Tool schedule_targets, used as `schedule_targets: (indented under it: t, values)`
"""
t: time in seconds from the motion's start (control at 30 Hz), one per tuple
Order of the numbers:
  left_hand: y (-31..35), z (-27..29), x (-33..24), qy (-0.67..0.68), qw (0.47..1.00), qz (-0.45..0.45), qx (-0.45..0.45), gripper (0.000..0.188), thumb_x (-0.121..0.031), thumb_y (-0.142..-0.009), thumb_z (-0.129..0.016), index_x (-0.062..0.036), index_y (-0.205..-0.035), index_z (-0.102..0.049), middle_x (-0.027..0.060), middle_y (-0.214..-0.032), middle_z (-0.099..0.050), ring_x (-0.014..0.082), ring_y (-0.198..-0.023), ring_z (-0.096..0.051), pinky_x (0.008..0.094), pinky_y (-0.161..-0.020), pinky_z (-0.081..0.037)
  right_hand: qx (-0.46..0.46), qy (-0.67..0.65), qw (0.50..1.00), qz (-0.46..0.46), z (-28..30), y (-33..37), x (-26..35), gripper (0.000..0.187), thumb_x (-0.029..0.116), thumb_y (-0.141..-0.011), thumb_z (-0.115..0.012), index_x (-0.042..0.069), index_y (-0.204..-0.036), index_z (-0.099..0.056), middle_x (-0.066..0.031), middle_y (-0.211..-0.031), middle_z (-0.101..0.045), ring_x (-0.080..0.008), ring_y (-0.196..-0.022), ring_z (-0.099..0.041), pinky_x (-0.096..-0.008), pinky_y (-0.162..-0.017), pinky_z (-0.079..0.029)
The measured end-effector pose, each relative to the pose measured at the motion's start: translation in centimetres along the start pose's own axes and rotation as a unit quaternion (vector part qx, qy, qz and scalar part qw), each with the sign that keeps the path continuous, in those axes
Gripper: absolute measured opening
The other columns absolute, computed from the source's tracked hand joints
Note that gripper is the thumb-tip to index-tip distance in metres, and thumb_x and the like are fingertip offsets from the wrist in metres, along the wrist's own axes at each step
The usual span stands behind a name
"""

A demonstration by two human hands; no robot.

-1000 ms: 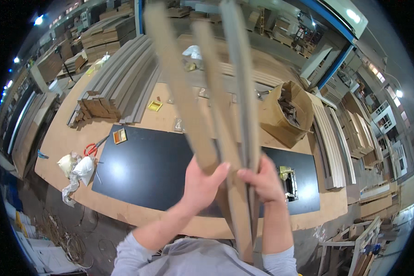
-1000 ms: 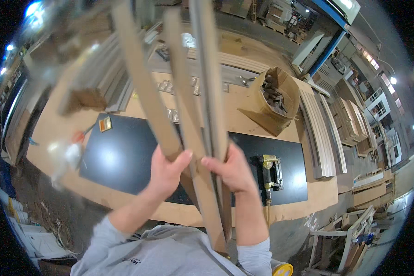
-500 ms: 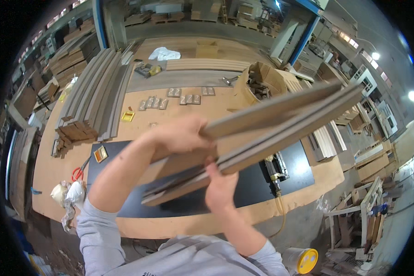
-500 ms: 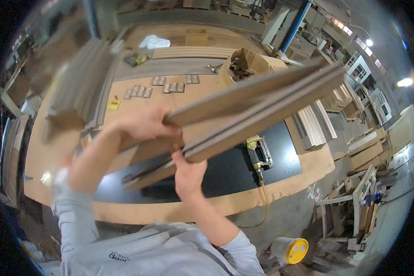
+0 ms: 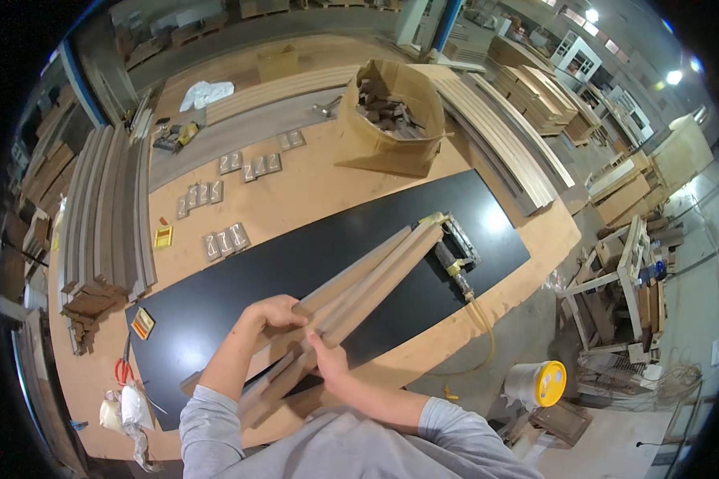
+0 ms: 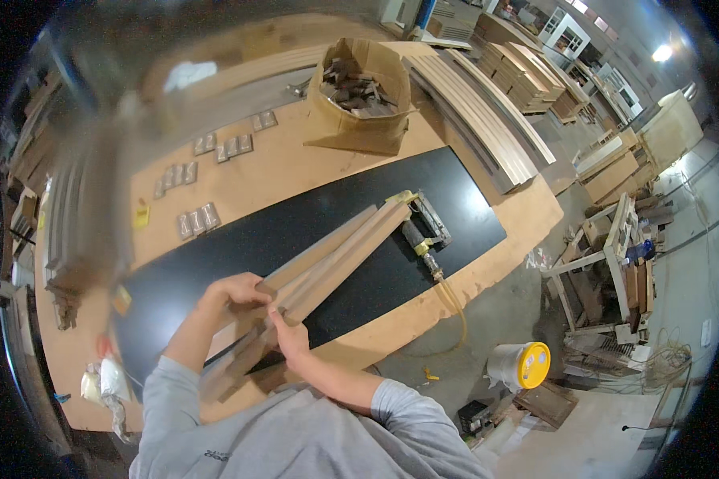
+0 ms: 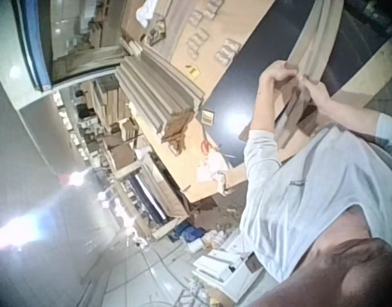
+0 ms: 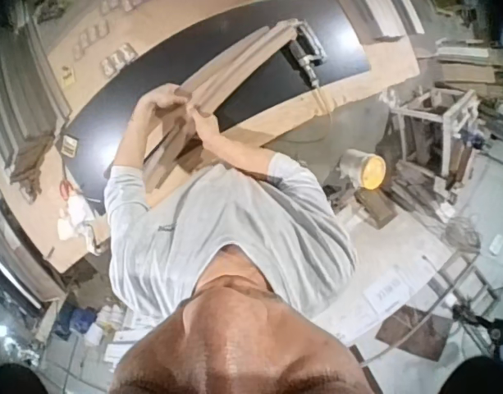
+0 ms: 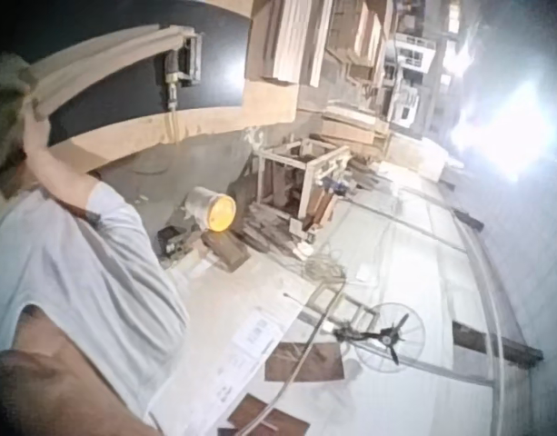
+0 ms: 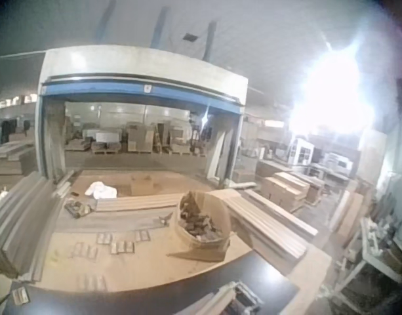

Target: Manually align and attach small wooden blocks to larger wooden strips using a pneumatic nail gun in a workshop.

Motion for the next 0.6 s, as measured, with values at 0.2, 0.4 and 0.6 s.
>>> schedule_targets:
  t: [0.2, 0.4, 0.6]
  values:
    - [0.6, 1.2, -0.1, -0.102, 0.969, -0.013, -0.224, 0.048, -0.043, -0.090, -0.082, -0.0061, -0.119, -0.072, 0.0217, -0.108, -0.078, 0.0424, -0.102, -0.074, 0.0494, -0.089, -0.057, 0.079, 0.185, 0.972, -0.123, 1.0, 0.9, 2.7, 0.083, 0.068, -0.091, -0.076, -0.001, -0.136, -0.061, -0.0193, -0.115, -0.075, -0.0302, -0.094, -0.077, -0.0422, -0.075, -0.064]
    - [3.4, -3.2, 1.2, -0.120, 0.913, -0.021, -0.389, 0.051, -0.039, -0.089, -0.081, -0.0105, -0.128, -0.067, 0.0130, -0.149, -0.055, 0.0351, -0.143, -0.047, 0.0512, -0.112, -0.043, 0.046, 0.162, 0.964, -0.205, 3.7, 4.3, 1.2, 0.078, 0.068, -0.094, -0.073, -0.003, -0.125, -0.066, -0.0198, -0.104, -0.077, -0.0295, -0.085, -0.078, -0.0365, -0.069, -0.064]
    - [5.5, -13.7, -0.3, -0.109, 0.905, -0.100, -0.400, 0.076, -0.037, -0.091, -0.078, -0.0114, -0.157, -0.049, 0.0150, -0.167, -0.041, 0.0353, -0.158, -0.031, 0.0583, -0.130, -0.021, 0.222, 0.326, 0.882, -0.258, 6.0, 3.3, 0.8, 0.101, 0.085, -0.101, -0.028, -0.001, -0.143, -0.059, -0.0200, -0.128, -0.074, -0.0301, -0.103, -0.076, -0.0410, -0.082, -0.061]
Point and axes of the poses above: each hand's wrist, its own y-axis away from the middle knuckle, its own z-axis out of the back of the hand, x = y × z, the point moved 2 cm from there along -y, towards the middle knuckle
